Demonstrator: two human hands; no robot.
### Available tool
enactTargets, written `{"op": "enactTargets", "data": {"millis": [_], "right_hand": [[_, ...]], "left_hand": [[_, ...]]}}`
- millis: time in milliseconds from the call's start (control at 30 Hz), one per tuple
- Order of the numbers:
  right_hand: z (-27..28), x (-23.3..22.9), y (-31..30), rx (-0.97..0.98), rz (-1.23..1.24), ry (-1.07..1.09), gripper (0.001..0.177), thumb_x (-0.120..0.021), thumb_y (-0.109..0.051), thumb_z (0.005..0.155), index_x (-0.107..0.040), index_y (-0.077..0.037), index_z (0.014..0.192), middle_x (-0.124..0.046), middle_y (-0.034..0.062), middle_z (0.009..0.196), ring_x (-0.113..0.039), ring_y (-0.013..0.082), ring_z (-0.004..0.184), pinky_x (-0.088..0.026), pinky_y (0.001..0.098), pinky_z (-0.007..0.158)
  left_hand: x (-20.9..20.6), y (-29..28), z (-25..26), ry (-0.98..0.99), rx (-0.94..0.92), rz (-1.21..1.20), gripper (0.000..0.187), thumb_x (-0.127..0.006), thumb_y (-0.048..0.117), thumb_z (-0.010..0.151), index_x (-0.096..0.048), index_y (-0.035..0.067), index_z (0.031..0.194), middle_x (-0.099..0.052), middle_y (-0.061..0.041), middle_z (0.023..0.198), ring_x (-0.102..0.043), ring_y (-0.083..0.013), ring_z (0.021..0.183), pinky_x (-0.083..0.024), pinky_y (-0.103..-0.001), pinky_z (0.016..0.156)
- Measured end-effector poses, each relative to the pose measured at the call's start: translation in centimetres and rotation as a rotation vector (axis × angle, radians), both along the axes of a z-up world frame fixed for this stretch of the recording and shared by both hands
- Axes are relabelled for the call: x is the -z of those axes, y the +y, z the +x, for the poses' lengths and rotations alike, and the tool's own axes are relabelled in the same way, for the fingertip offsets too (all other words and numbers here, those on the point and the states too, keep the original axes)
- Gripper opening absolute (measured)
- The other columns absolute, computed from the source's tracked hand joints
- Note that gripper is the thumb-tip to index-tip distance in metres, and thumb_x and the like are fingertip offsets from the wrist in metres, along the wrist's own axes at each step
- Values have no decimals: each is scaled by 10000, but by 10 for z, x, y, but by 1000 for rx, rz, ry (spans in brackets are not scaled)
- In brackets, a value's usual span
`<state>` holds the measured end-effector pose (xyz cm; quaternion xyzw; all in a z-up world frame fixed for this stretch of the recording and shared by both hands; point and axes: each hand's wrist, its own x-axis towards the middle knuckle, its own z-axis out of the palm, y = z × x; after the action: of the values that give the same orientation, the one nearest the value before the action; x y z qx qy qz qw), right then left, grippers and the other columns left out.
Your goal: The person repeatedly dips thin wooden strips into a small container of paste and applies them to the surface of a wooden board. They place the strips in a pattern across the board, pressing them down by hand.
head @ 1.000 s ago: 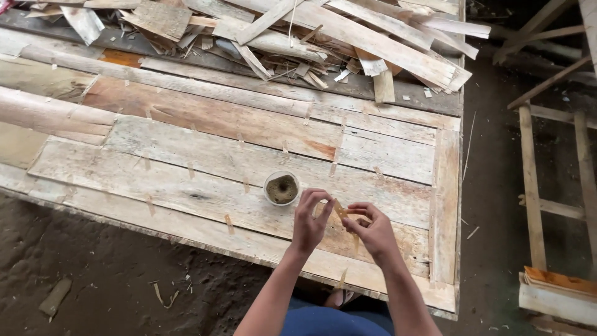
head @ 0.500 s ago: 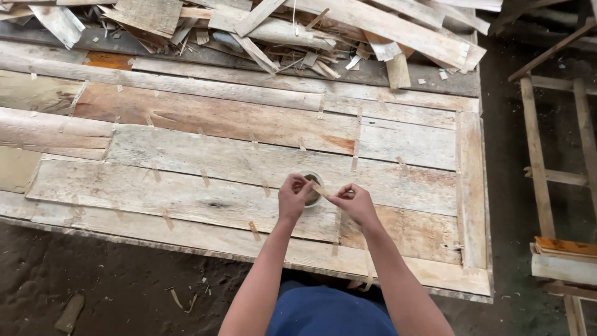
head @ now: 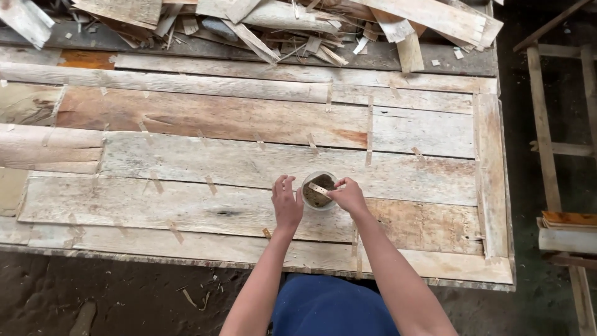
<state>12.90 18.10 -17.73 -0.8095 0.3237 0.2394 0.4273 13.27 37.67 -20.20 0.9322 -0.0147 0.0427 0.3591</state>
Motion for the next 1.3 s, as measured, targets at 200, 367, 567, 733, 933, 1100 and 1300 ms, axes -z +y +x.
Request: {"op": "enactTargets", "data": {"millis": [200,367,567,733,933,1100,1300], "right_hand": [[-51,-76,-47,364,387,-275,382,-793,-113,809,-640,-30,1150,-753,140,948,-680,153,806,-570,250,687],[-157,-70,-143,707,389,-318,316,-760,-85,862,-636,-77,1153,-737,63,924,-662,117,731,-538,209,589],[-260,-47,-161,971,329,-262,294,-763,-46,844,-623,-53,1102,-692,55,828,-623,112,674,-506,215,553],[-291,3,-140,1057,329,-248,299,-856,-108,834,-644,-50,1037,-710,57,849,-674,131,696,-541,227,578],[-292,15,-130,1012,282,-239,274,-859,-150,851,-657,-67,1017,-713,42,858,-669,111,721,-543,218,603],[-267,5,-103,906,346,-268,252,-848,-136,846,-648,-78,987,-691,34,839,-653,108,717,-536,209,629],[-231,4,-32,696,425,-239,254,-868,-160,829,-661,-83,954,-714,55,850,-657,112,726,-552,235,649]], "left_hand": [[-7,-11,-25,-80,142,56,264,-634,141,956,-586,150,1215,-481,-36,1263,-534,-260,1122,-511,-426,870],[24,-54,-58,-278,607,-47,209,-689,59,854,-677,156,1039,-580,-57,1111,-594,-292,1052,-485,-387,853],[71,-115,-112,-24,1005,51,221,-648,105,837,-630,172,1047,-569,-2,1082,-574,-231,1085,-512,-367,825],[57,-130,-145,-224,1225,178,326,-634,104,844,-648,110,1170,-581,-85,1220,-599,-283,1170,-489,-396,910],[64,-125,-189,-333,1191,254,329,-527,113,913,-621,39,1220,-546,-164,1360,-499,-312,1374,-428,-425,1076],[59,-101,-189,-226,1106,233,399,-573,77,887,-617,41,1282,-543,-175,1376,-489,-344,1387,-414,-465,1116],[56,-12,-168,-258,675,325,636,-573,46,788,-526,4,1421,-505,-201,1441,-457,-373,1397,-380,-475,1122]]}}
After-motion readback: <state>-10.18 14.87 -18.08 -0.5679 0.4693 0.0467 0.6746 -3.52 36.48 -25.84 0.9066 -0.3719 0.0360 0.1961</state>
